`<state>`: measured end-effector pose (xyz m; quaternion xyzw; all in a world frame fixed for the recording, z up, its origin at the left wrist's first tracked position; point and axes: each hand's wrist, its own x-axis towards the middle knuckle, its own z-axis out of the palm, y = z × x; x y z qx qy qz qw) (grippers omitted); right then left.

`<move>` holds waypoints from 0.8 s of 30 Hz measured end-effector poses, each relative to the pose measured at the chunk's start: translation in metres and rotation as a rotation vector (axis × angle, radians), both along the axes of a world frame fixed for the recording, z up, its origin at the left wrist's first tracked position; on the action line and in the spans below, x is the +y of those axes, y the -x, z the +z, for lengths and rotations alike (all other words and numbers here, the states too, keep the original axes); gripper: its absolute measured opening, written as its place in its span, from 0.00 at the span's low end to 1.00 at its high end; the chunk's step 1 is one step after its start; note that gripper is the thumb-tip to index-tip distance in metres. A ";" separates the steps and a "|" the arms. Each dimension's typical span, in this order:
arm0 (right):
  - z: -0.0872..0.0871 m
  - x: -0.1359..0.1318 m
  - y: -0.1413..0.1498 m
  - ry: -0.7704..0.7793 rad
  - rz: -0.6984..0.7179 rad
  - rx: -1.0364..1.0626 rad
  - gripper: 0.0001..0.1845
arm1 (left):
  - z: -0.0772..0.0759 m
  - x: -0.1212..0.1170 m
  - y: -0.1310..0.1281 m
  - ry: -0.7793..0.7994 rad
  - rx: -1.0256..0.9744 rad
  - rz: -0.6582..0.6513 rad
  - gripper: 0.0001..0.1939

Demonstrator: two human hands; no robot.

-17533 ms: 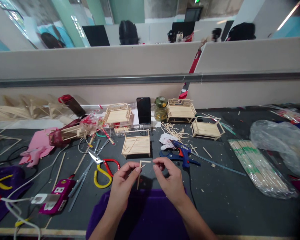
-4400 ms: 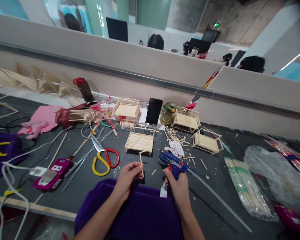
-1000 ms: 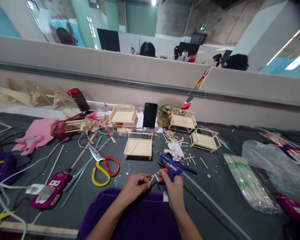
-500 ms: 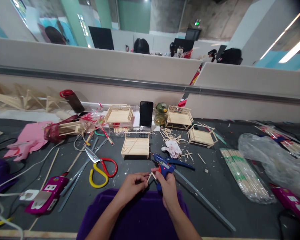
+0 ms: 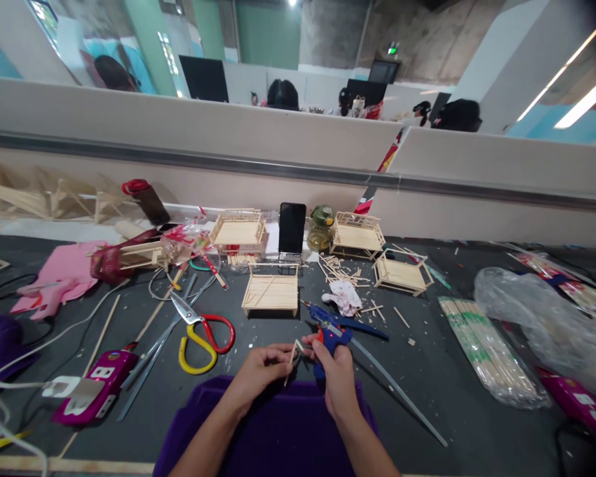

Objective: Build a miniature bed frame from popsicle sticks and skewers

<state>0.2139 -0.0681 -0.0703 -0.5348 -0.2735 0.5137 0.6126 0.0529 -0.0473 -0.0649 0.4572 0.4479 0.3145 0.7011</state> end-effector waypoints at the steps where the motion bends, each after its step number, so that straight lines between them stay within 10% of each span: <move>1: 0.001 0.000 -0.002 0.007 0.000 -0.039 0.17 | 0.003 -0.001 0.001 0.041 -0.035 0.003 0.13; 11: 0.006 0.001 -0.014 -0.049 0.097 -0.352 0.11 | 0.040 -0.006 -0.006 0.096 -0.169 -0.038 0.10; 24: 0.024 -0.005 -0.010 -0.083 0.051 -0.214 0.14 | 0.039 -0.011 -0.018 0.180 -0.292 0.103 0.09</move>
